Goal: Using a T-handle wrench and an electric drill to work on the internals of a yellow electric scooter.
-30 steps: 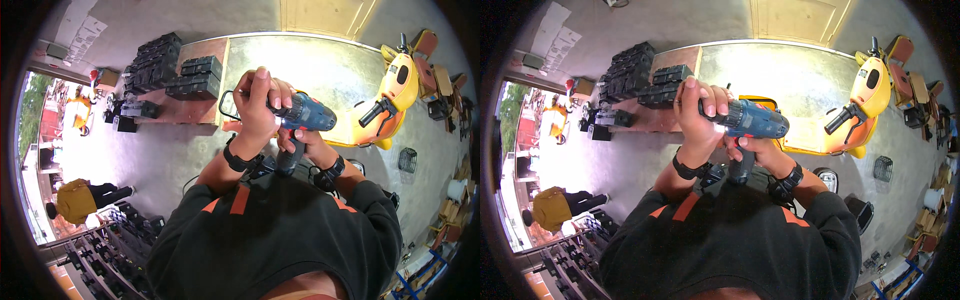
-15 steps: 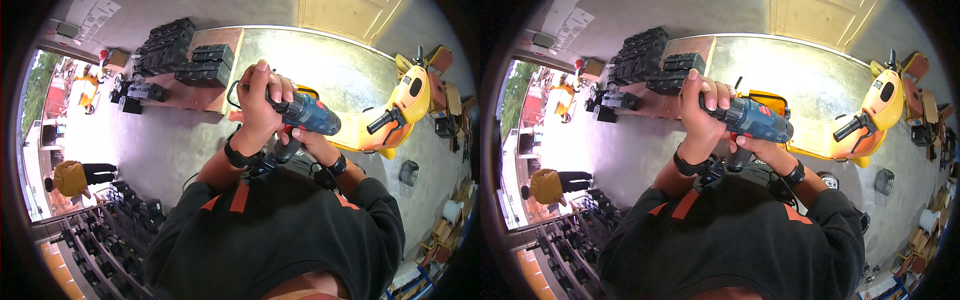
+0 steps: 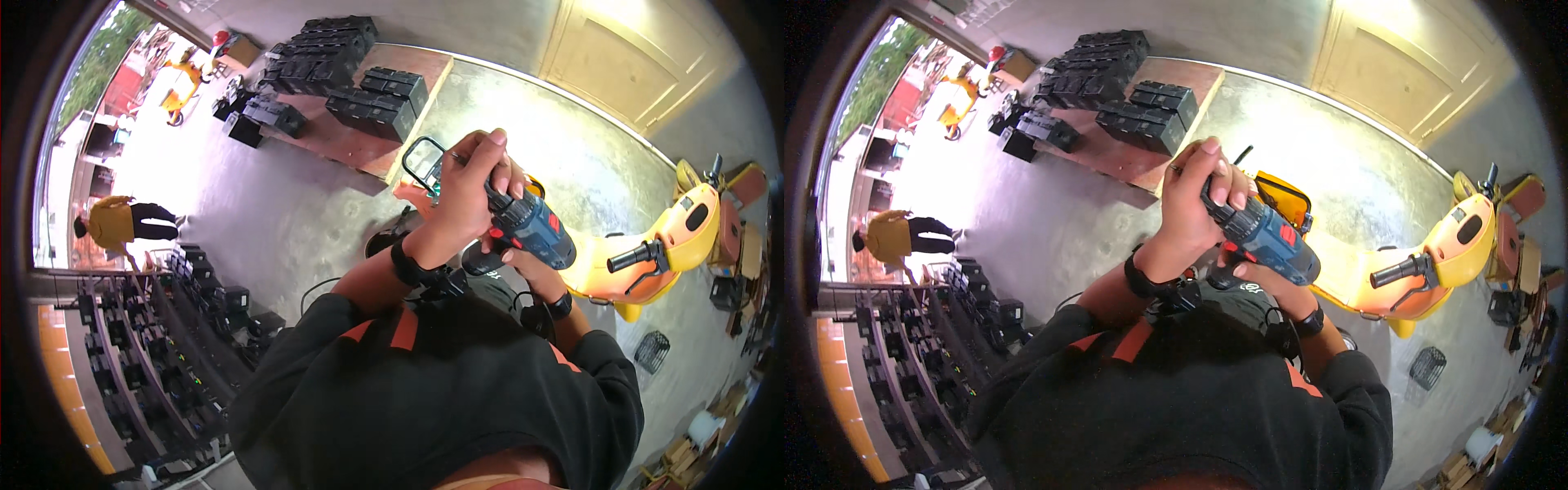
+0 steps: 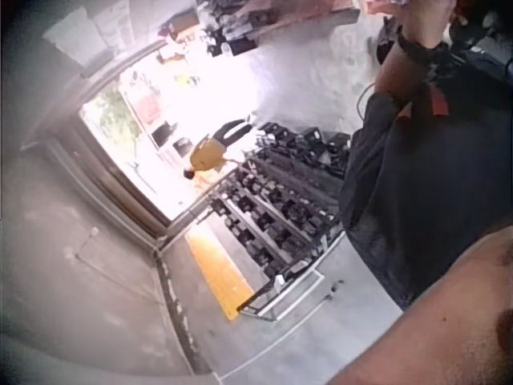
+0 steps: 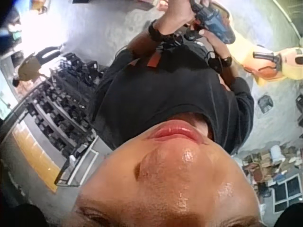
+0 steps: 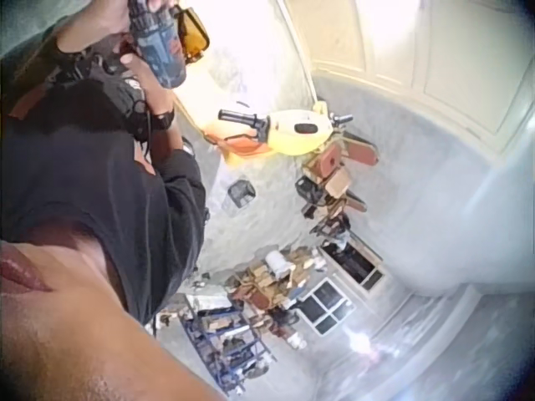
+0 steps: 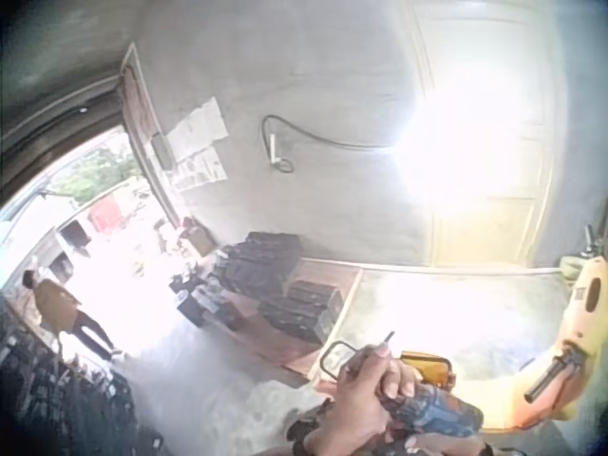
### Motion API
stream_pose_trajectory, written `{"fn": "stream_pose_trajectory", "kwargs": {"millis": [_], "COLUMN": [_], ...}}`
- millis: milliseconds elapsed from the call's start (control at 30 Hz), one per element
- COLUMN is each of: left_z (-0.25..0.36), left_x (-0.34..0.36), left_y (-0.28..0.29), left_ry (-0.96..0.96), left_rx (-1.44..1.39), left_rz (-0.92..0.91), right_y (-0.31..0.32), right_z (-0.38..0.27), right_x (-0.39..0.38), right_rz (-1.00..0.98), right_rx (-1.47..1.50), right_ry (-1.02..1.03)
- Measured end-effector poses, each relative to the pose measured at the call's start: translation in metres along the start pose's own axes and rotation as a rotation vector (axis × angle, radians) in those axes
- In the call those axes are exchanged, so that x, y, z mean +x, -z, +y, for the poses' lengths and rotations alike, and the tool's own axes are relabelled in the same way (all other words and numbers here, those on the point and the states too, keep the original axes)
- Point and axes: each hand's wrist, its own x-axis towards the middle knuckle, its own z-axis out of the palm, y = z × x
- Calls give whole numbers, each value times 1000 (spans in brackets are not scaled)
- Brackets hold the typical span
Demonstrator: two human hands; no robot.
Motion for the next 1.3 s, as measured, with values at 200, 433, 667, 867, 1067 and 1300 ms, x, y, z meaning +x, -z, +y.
{"fn": "stream_pose_trajectory", "kwargs": {"millis": [200,433,667,867,1067,1300], "left_z": [5,9,8,5,-4,-66], "left_x": [0,-3,-8,-11,-6,-2], "left_y": [-1,2,7,0,1,58], "left_ry": [-6,-26,-34,-15,42,476], "left_rx": [7,-49,-56,-96,3,-368], "left_rz": [13,-19,-53,53,212,321], "right_y": [-3,-2,-2,-4,15,58], "right_z": [-2,-9,-10,-14,-14,11], "right_x": [8,8,4,9,13,-13], "right_rz": [51,64,41,101,167,45], "right_rx": [-136,-266,-268,-577,-873,-881], "right_ry": [7,-50,-52,153,-101,92]}}
